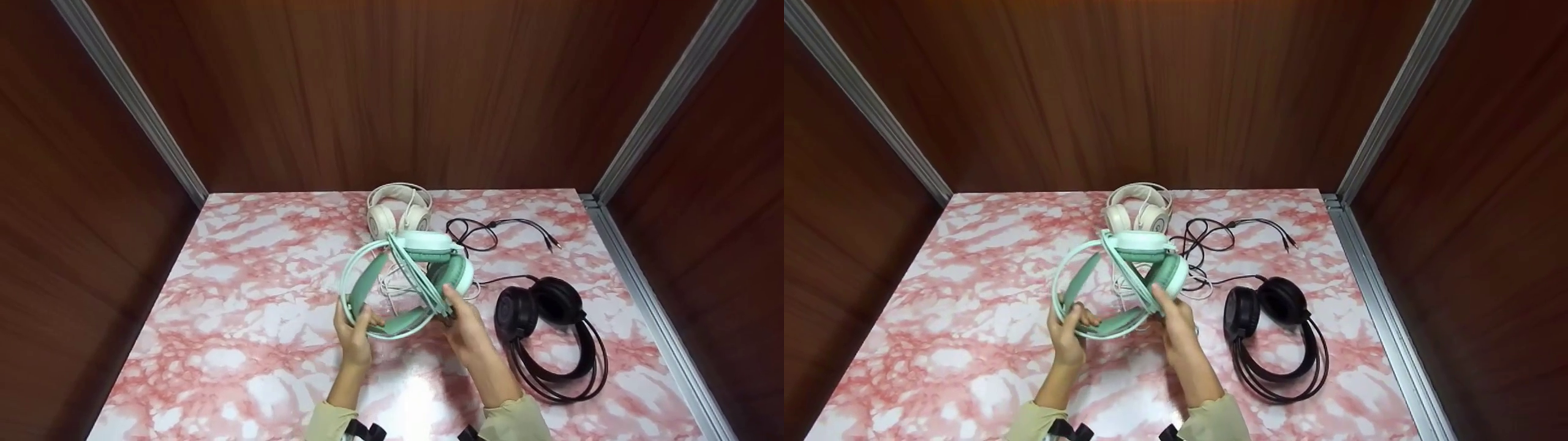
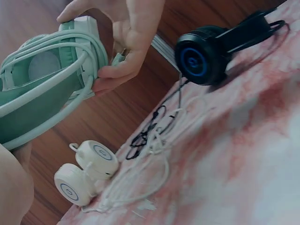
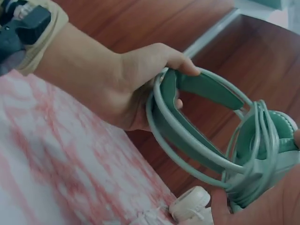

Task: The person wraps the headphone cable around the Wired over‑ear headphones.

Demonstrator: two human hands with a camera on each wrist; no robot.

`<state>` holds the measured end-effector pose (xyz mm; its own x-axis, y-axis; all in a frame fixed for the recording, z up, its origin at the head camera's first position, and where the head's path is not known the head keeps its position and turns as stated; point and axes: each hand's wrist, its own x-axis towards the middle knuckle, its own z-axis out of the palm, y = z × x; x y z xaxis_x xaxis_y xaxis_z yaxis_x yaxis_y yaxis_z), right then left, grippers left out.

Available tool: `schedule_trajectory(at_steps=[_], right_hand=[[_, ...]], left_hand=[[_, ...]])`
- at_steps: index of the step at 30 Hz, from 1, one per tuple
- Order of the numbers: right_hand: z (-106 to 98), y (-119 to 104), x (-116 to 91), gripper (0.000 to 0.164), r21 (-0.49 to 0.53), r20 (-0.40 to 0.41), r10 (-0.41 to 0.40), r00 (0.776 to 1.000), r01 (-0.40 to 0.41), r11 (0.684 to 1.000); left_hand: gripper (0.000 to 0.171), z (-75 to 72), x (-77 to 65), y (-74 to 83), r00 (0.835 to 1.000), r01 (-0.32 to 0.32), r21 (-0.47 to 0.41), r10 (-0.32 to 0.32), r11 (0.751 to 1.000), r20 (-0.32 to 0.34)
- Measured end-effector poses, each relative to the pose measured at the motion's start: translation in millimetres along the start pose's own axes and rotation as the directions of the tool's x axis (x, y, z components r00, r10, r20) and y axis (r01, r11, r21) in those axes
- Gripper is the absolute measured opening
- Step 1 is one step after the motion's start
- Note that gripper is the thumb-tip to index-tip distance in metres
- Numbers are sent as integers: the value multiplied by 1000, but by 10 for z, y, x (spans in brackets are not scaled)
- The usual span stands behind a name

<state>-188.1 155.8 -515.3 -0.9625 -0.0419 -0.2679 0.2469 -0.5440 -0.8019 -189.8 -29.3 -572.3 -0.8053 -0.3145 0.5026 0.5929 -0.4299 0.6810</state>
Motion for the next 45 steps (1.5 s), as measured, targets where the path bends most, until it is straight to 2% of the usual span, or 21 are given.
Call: schedule_trajectory(at_steps=[3,4,7,9,11,14,17,20,22,24,27,29,31,33,36,38,41,43,45], right_hand=[[-12,46,17,29,-54,-61,-29,998,26,998],[-9,58,23,34,-72,-82,-42,996,36,997],[-9,72,34,41,-125,-138,-88,987,70,990],[-14,73,28,32,-176,-165,-121,979,91,980],[-18,67,17,24,-262,-192,-153,969,99,960],[-27,39,16,19,-400,-218,-203,955,103,911],[-33,-12,30,21,-486,-222,-246,943,112,867],[-39,-48,39,21,-552,-209,-257,944,103,828],[-36,-50,34,21,-603,-173,-256,951,103,791],[-24,-31,24,21,-658,-128,-250,960,107,746],[-3,18,-5,23,-728,-45,-239,970,132,673],[4,56,-11,23,-768,-5,-240,971,150,623],[8,82,-9,26,-798,24,-252,967,170,578],[11,94,4,30,-815,51,-270,961,197,545],[33,86,24,40,-834,97,-281,955,232,500],[54,70,39,47,-837,132,-271,953,254,485],[83,32,64,58,-832,170,-232,958,265,488],[85,3,85,64,-812,189,-194,963,264,520],[72,-25,112,68,-784,205,-155,967,257,565]], left_hand=[[33,-36,-90,-13,998,16,45,-19,999,64],[34,-51,-110,-15,995,20,61,-26,998,92],[30,-102,-148,-5,984,74,124,-93,990,153],[23,-143,-159,12,971,131,150,-158,980,182],[21,-196,-150,40,947,194,169,-230,966,225],[28,-265,-89,111,897,280,185,-325,942,300],[46,-285,42,218,855,299,227,-365,927,368],[66,-259,195,352,841,264,312,-376,913,390],[75,-233,295,433,824,259,376,-406,890,395],[83,-211,371,494,791,287,433,-466,855,395],[84,-204,426,512,734,360,466,-554,808,394],[80,-223,411,485,715,410,455,-588,790,377],[73,-255,367,438,715,449,419,-599,789,361],[66,-289,309,384,733,475,376,-594,796,332],[59,-317,223,314,781,478,319,-562,819,273],[54,-324,175,277,818,468,289,-533,835,217],[50,-332,123,240,853,459,252,-502,852,143],[48,-351,102,223,862,463,246,-498,851,100],[44,-382,97,215,863,475,250,-502,844,53]])
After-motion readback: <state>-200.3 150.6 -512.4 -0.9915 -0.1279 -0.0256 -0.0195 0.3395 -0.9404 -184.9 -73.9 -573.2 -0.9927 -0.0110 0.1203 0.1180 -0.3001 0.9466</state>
